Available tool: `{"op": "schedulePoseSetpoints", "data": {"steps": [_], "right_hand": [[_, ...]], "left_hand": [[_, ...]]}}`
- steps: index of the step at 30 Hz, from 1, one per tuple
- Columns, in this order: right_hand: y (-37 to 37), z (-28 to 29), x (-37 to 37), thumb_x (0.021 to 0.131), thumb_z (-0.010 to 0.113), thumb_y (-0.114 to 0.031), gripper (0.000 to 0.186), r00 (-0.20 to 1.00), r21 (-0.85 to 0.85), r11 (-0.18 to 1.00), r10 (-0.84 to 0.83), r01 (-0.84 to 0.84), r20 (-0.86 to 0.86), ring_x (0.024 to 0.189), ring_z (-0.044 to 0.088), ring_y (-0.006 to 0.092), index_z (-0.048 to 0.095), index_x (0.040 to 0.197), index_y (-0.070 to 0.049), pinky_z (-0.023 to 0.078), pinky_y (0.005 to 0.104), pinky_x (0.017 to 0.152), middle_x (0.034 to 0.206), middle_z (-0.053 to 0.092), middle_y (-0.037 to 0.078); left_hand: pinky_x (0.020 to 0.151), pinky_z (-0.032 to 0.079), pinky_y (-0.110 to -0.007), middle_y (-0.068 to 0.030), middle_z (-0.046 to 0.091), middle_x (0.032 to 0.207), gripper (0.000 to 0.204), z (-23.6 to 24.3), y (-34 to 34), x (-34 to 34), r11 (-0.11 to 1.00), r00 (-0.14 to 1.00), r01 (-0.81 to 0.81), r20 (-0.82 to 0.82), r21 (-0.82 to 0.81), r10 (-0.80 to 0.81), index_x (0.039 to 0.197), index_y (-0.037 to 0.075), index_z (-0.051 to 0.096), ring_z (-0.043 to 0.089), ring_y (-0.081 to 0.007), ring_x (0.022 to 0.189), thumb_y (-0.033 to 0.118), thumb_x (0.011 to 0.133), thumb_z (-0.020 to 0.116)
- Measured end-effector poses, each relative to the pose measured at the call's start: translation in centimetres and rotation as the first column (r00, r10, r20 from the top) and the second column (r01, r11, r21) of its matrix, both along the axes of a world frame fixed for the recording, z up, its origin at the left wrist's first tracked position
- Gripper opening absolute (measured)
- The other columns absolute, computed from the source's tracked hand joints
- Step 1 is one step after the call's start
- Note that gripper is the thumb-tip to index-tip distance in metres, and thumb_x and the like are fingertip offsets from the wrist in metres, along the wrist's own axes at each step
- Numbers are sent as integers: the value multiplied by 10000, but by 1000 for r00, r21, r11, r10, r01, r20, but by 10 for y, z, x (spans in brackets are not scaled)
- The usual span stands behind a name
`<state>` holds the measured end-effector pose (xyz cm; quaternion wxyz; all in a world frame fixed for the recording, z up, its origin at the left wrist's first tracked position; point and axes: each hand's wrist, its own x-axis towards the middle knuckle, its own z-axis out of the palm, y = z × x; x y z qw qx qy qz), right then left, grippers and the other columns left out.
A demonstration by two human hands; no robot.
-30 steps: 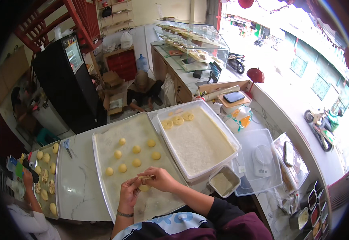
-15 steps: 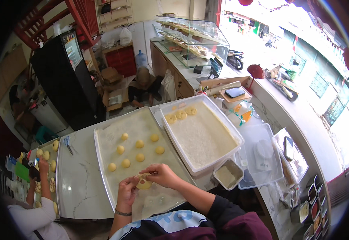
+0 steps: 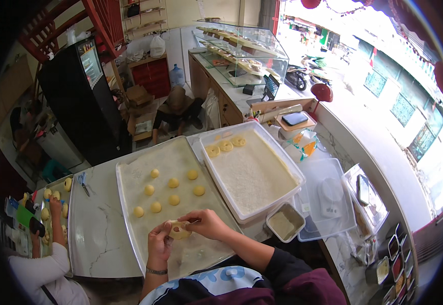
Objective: The person takes balls of dough from a tray, shapes them into rings by hand, and places them into a container of white powder.
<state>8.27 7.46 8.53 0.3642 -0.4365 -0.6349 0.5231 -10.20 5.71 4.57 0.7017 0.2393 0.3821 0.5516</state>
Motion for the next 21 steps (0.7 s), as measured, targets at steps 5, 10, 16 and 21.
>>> {"op": "schedulePoseSetpoints", "data": {"steps": [5,10,16,21], "right_hand": [[1,-1,5,761,644,-95,250,1000,157,988,13,-15,13,759,613,127,646,1008,-54,487,251,695,851,652,84],[7,7,16,775,630,-52,252,1000,-49,999,2,-1,31,796,593,98,633,1026,-29,478,232,723,883,628,66],[7,15,18,794,607,-36,249,990,94,991,89,-99,105,811,595,99,626,1042,-29,474,225,734,883,624,49],[17,4,19,809,573,-3,255,990,-23,995,99,-101,-99,835,601,121,600,1061,18,469,232,749,942,626,67]], "left_hand": [[637,508,-233,-93,652,807,136,6,-2,10,992,991,129,-33,13,-129,878,-10,635,627,-149,710,108,811,627],[592,501,-217,-79,651,788,121,14,-1,20,997,997,-72,-9,12,72,848,-4,638,624,-137,677,111,815,623],[556,475,-199,-54,642,764,140,17,2,23,997,995,-17,-101,69,24,843,0,641,610,-115,651,136,817,627],[551,464,-203,-45,638,791,170,18,3,21,998,981,57,-188,-4,-57,878,-15,638,603,-107,655,142,813,631]]}}
